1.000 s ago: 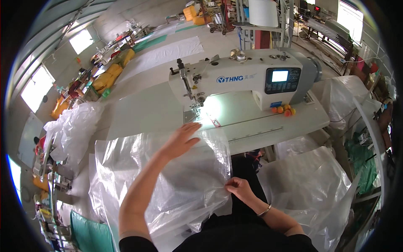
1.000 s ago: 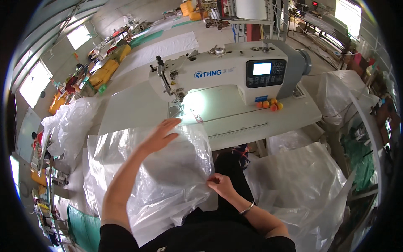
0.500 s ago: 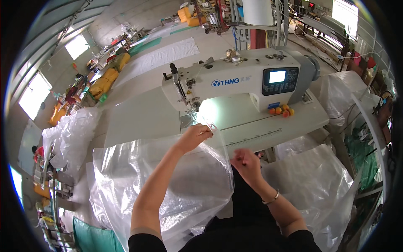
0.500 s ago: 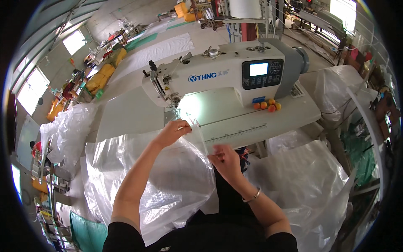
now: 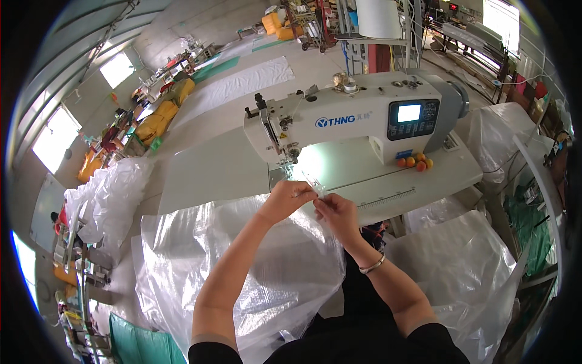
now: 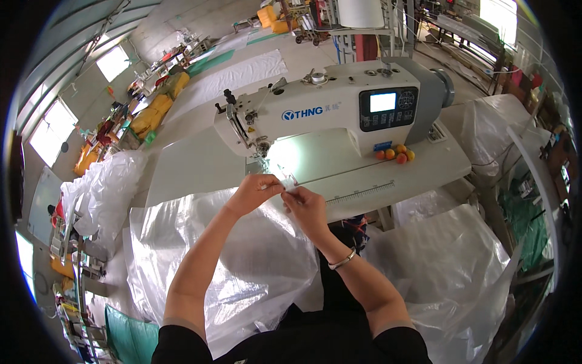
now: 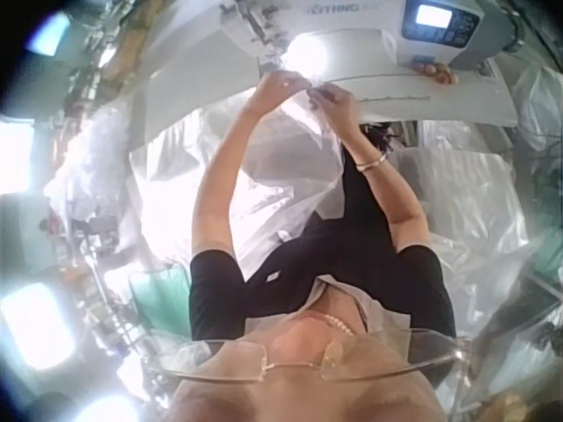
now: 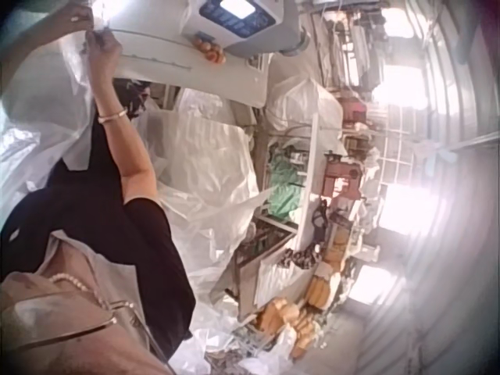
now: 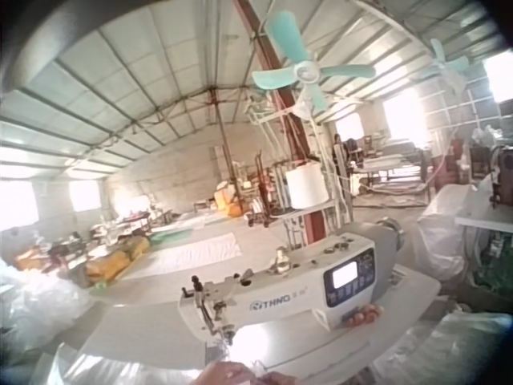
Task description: The person operates an industrial sewing machine to stitch a large sheet of white plastic material. They guide the material under the needle, aligning the edges and feeding it through the machine to create a seam.
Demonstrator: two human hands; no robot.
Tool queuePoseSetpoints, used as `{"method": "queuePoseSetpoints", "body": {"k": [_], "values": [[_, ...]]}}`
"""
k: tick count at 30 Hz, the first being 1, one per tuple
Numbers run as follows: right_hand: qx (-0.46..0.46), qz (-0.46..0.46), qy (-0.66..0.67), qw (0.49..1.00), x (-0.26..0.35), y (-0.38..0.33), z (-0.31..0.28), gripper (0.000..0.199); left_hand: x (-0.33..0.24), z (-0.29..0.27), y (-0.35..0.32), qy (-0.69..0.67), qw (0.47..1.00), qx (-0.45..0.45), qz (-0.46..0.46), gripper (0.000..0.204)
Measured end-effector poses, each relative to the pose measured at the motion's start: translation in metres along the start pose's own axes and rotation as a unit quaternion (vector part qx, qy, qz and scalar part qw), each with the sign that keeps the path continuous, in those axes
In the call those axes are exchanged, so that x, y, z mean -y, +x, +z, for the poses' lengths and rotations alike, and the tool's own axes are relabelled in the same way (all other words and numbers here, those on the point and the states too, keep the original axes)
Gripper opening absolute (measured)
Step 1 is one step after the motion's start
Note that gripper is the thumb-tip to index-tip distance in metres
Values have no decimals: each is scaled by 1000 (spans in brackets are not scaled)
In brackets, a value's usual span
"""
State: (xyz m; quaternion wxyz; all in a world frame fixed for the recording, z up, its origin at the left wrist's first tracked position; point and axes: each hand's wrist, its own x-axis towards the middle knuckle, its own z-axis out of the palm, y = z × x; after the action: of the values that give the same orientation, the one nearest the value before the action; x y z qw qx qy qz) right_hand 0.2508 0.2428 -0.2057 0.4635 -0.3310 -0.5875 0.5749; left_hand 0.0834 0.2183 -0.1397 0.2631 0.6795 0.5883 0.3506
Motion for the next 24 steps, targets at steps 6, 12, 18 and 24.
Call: {"method": "queuePoseSetpoints", "body": {"k": [6, 12, 18, 24], "values": [[-32, -245, -224, 943, -8, -16, 2, 36, -8, -1, 2, -6, 993, -12, -114, 26], [-6, -285, -409, 867, -15, -10, 11, 48, -2, -4, 6, -38, 982, -12, -184, 30], [55, -175, -408, 894, -13, -38, 7, 53, 28, -10, 7, 64, 990, -38, -120, 27], [112, -242, -361, 894, -18, -84, -16, 32, 40, -17, 16, 45, 985, -25, -162, 21]]}}
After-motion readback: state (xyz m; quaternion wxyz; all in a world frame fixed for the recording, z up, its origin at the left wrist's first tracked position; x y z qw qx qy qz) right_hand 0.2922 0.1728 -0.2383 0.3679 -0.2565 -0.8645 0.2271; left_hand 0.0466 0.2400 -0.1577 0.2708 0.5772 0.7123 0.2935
